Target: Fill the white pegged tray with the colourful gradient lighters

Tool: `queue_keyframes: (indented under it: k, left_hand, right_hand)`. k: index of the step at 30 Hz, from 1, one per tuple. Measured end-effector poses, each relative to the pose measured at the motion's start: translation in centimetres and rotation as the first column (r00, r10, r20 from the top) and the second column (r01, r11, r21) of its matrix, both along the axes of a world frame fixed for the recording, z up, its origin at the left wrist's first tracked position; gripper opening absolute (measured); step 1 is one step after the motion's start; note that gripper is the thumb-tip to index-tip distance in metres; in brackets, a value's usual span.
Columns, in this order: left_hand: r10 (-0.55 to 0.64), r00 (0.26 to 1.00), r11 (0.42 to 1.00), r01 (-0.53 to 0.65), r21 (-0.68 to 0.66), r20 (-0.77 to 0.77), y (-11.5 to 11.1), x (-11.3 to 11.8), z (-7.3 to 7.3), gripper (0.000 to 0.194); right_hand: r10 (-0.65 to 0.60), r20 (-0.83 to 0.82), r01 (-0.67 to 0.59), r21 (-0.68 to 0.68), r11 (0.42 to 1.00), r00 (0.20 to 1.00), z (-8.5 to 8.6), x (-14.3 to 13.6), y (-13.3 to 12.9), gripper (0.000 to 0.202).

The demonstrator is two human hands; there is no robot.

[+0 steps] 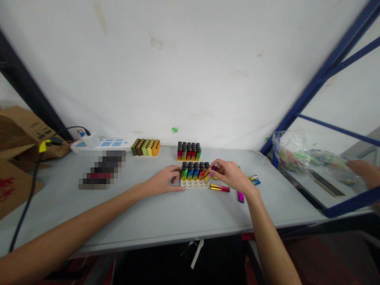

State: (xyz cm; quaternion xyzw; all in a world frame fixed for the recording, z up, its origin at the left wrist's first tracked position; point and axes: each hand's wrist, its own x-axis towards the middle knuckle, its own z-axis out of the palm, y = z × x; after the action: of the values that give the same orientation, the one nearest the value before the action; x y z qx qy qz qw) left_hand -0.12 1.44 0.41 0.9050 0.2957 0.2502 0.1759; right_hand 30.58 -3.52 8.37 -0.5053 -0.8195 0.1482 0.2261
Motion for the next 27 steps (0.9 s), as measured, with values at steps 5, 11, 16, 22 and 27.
queue_keyframes:
  k: [5,11,16,22,27]
  left_hand:
    - [0.004,1.0,1.0,-0.004,-0.007,0.014,0.0,0.0,0.0,0.044]
    - [-0.001,1.0,1.0,0.002,-0.006,0.004,-0.1,0.0,0.0,0.043]
    - [-0.002,1.0,1.0,0.002,-0.001,-0.001,-0.1,0.0,0.1,0.043]
    - [-0.003,1.0,1.0,0.003,0.005,0.011,-0.1,0.1,0.0,0.043]
    - [-0.003,1.0,1.0,0.003,0.0,0.016,-0.1,0.0,0.0,0.043]
  right_hand:
    - [0.002,0.002,-0.002,0.011,1.0,1.0,-0.2,-0.1,0.2,0.02]
    - [-0.036,-0.065,0.034,-0.028,0.999,0.997,-0.6,-0.7,0.4,0.035]
    - [-0.129,-0.07,0.13,0.01,0.992,0.989,-1.4,-1.7,0.8,0.04]
    - [-0.196,-0.028,0.196,0.012,0.98,0.98,-1.9,-1.9,1.2,0.043]
    - [-0.227,0.105,0.219,0.08,0.972,0.968,-2.1,-2.0,1.2,0.043]
